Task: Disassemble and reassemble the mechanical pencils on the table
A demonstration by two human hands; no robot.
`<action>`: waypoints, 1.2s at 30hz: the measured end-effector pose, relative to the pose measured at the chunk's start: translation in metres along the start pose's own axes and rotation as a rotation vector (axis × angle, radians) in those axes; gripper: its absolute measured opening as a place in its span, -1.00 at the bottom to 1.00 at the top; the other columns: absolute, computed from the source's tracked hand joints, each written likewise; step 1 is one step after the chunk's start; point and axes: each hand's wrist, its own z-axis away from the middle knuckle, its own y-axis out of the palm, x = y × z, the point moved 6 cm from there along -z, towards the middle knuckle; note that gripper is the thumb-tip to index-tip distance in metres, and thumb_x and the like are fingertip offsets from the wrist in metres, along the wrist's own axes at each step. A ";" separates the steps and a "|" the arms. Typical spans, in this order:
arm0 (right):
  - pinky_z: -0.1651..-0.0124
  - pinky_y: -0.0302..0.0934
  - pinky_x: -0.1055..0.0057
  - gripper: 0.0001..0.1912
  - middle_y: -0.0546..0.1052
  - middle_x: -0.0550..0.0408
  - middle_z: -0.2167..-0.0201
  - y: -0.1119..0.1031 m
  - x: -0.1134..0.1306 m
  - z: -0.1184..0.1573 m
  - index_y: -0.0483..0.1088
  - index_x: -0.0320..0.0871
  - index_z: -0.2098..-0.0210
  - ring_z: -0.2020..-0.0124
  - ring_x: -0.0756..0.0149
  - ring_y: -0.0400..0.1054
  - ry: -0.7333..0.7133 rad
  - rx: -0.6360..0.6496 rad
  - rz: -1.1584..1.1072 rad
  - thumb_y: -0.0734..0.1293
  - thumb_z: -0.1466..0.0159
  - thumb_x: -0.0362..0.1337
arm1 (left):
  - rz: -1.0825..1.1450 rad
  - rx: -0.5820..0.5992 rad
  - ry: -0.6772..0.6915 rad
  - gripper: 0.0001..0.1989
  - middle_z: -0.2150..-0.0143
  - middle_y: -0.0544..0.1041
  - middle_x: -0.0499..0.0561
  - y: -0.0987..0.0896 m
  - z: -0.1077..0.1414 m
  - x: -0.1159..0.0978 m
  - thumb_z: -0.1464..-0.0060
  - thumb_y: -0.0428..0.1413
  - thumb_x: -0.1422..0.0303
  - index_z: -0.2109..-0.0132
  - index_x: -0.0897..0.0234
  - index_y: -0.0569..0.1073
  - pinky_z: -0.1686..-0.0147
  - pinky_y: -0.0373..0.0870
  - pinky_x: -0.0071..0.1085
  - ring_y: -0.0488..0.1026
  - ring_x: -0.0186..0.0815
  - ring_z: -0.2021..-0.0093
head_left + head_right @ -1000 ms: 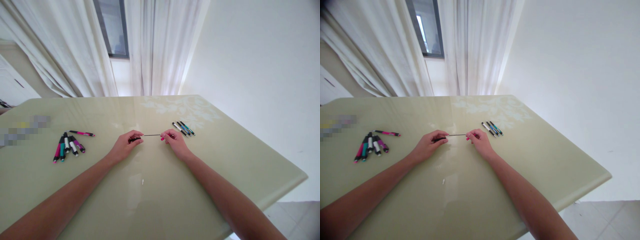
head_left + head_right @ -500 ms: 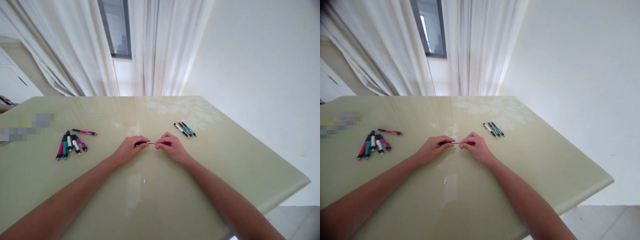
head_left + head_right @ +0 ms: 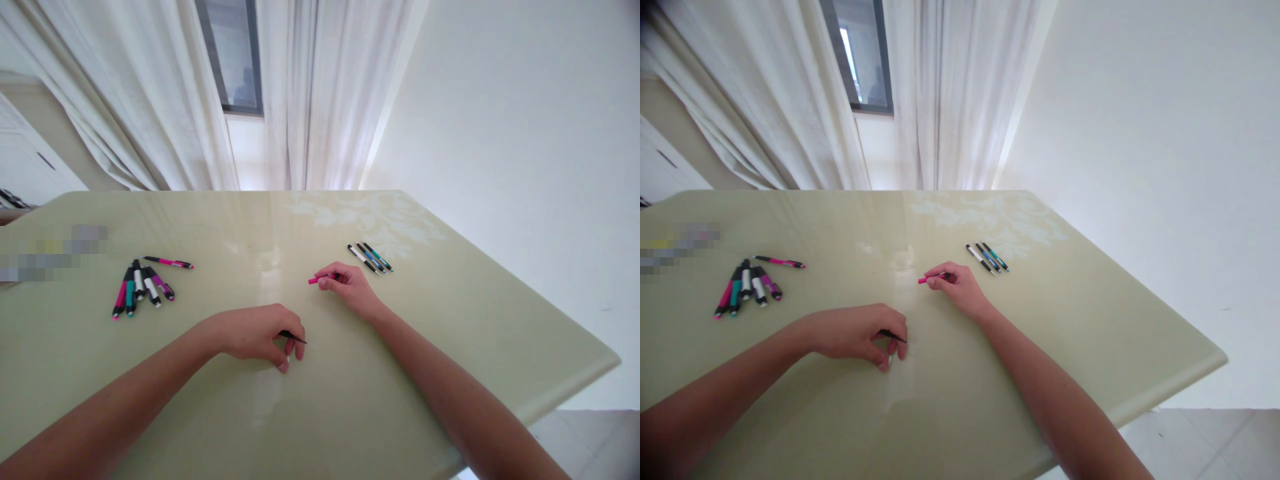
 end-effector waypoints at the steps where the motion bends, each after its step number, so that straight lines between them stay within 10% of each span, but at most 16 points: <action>1: 0.20 0.33 0.34 -0.72 0.63 0.02 0.29 0.000 -0.001 0.000 0.63 -0.14 0.21 0.31 0.29 0.46 0.002 -0.001 -0.003 0.52 -0.19 -0.09 | 0.002 -0.010 0.018 -0.91 0.32 0.57 -0.04 0.002 -0.002 0.002 -0.07 0.30 0.34 0.23 0.13 0.66 0.31 0.34 -0.41 0.48 -0.25 0.33; 7: 0.17 0.35 0.33 -0.71 0.64 0.03 0.30 0.002 -0.001 0.000 0.60 -0.15 0.21 0.29 0.28 0.48 0.023 0.028 -0.043 0.53 -0.19 -0.08 | -0.030 -0.166 -0.003 -0.87 0.28 0.58 -0.02 -0.014 0.000 0.005 -0.21 0.19 0.29 0.24 0.18 0.62 0.25 0.35 -0.40 0.48 -0.25 0.28; 14: 0.25 0.33 0.38 -0.69 0.58 0.11 0.33 0.021 0.017 0.010 0.53 -0.13 0.26 0.32 0.33 0.46 -0.005 0.113 -0.173 0.57 -0.15 -0.07 | -0.044 -0.809 -0.102 -0.70 0.46 0.48 -0.12 -0.063 0.018 0.006 -0.20 0.19 0.08 0.19 0.21 0.65 0.48 0.19 -0.45 0.26 -0.38 0.49; 36: 0.11 0.36 0.31 -0.71 0.58 0.10 0.29 0.031 0.018 0.011 0.52 -0.11 0.26 0.24 0.29 0.46 -0.020 0.117 -0.223 0.56 -0.17 -0.07 | 0.052 -0.850 -0.006 -0.72 0.28 0.53 -0.02 -0.058 0.012 0.009 -0.07 0.33 0.06 0.26 0.17 0.70 0.47 0.21 -0.42 0.32 -0.40 0.45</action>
